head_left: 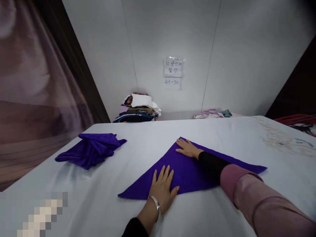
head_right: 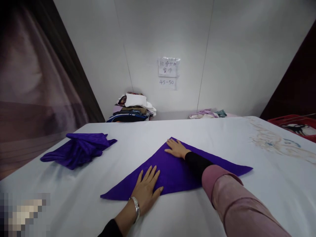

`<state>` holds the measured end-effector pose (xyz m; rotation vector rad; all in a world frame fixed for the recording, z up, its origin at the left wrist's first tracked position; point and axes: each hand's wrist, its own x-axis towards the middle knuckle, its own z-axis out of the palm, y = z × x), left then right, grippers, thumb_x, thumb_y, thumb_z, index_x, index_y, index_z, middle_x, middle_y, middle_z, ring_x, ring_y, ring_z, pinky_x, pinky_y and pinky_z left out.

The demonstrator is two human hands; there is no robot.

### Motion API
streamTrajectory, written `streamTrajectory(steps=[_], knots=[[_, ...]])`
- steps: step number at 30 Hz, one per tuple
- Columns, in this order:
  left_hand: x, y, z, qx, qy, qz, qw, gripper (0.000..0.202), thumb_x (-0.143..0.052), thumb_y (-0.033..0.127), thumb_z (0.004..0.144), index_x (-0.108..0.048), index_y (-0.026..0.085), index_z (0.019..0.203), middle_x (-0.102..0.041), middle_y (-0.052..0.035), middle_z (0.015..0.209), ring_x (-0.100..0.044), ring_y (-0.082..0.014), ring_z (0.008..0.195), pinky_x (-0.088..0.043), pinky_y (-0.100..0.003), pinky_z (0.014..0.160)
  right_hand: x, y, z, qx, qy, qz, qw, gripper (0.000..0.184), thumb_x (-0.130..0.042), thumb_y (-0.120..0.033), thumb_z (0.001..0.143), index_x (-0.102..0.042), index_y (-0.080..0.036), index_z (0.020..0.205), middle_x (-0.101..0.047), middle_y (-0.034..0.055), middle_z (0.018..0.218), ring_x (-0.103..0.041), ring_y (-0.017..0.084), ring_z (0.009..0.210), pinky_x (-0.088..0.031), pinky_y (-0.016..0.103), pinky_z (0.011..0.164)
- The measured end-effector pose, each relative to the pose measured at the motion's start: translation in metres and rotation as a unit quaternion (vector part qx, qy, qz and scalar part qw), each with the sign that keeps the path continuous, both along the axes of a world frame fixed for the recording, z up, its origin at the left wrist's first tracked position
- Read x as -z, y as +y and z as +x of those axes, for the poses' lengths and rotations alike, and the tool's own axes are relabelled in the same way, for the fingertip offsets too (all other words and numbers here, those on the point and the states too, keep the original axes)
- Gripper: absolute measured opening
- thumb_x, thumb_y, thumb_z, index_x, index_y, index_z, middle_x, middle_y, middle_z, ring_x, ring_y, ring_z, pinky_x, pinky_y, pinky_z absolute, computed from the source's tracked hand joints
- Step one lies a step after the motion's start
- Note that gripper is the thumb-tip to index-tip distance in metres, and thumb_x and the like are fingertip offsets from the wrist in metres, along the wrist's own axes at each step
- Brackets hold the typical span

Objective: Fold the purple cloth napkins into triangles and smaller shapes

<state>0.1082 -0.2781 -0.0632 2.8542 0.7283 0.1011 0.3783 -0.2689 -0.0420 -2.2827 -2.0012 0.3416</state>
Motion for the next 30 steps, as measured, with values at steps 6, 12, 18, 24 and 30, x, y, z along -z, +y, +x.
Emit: streamTrajectory(steps=[6,12,18,24,30], knots=[[-0.002,0.000,-0.001,0.001,0.002,-0.007,1.000,0.064,-0.026,0.058,0.087,-0.024,0.024,0.141,-0.018,-0.0038,0.150,-0.010,-0.0251,0.138,-0.010,-0.054,0.110,-0.002,-0.003,0.000,0.021,-0.013,0.013,1.000,0.076,-0.020,-0.062,0.088,-0.020,-0.010,0.143,-0.013,0.0151,0.149,-0.004,0.028,0.137,-0.002,0.050,0.108],[0.000,0.000,-0.001,0.008,0.002,-0.011,1.000,0.063,-0.026,0.058,0.087,-0.028,0.023,0.140,-0.023,-0.0067,0.148,-0.013,-0.0274,0.137,-0.012,-0.057,0.109,0.012,-0.032,-0.062,-0.274,0.077,0.029,0.958,0.075,-0.025,-0.065,0.086,-0.014,-0.018,0.145,-0.012,0.0080,0.151,-0.006,0.021,0.137,0.001,0.042,0.110],[-0.001,0.001,-0.003,0.010,0.009,-0.001,1.000,0.062,-0.027,0.055,0.088,-0.023,0.024,0.141,-0.019,-0.0050,0.149,-0.013,-0.0276,0.137,-0.014,-0.057,0.109,-0.002,0.008,0.014,-0.036,0.021,0.002,0.999,0.074,-0.024,-0.064,0.087,-0.023,-0.015,0.143,-0.019,0.0118,0.149,-0.011,0.026,0.137,-0.005,0.046,0.109],[0.005,0.005,-0.003,0.011,0.006,0.021,1.000,0.061,-0.028,0.055,0.088,-0.021,0.027,0.142,-0.018,-0.0030,0.149,-0.015,-0.0273,0.137,-0.016,-0.057,0.108,-0.006,-0.013,0.006,-0.041,0.023,0.041,0.998,0.077,-0.024,-0.066,0.086,-0.021,-0.014,0.143,-0.016,0.0141,0.149,-0.007,0.027,0.137,-0.001,0.049,0.109],[0.007,0.007,-0.001,0.009,0.018,0.013,1.000,0.062,-0.026,0.056,0.088,-0.025,0.023,0.141,-0.024,-0.0049,0.147,-0.016,-0.0274,0.136,-0.015,-0.056,0.109,0.008,-0.064,-0.071,-0.269,0.120,0.034,0.955,0.078,-0.031,-0.065,0.085,-0.011,-0.019,0.145,-0.014,0.0089,0.150,-0.009,0.021,0.137,0.002,0.041,0.110]])
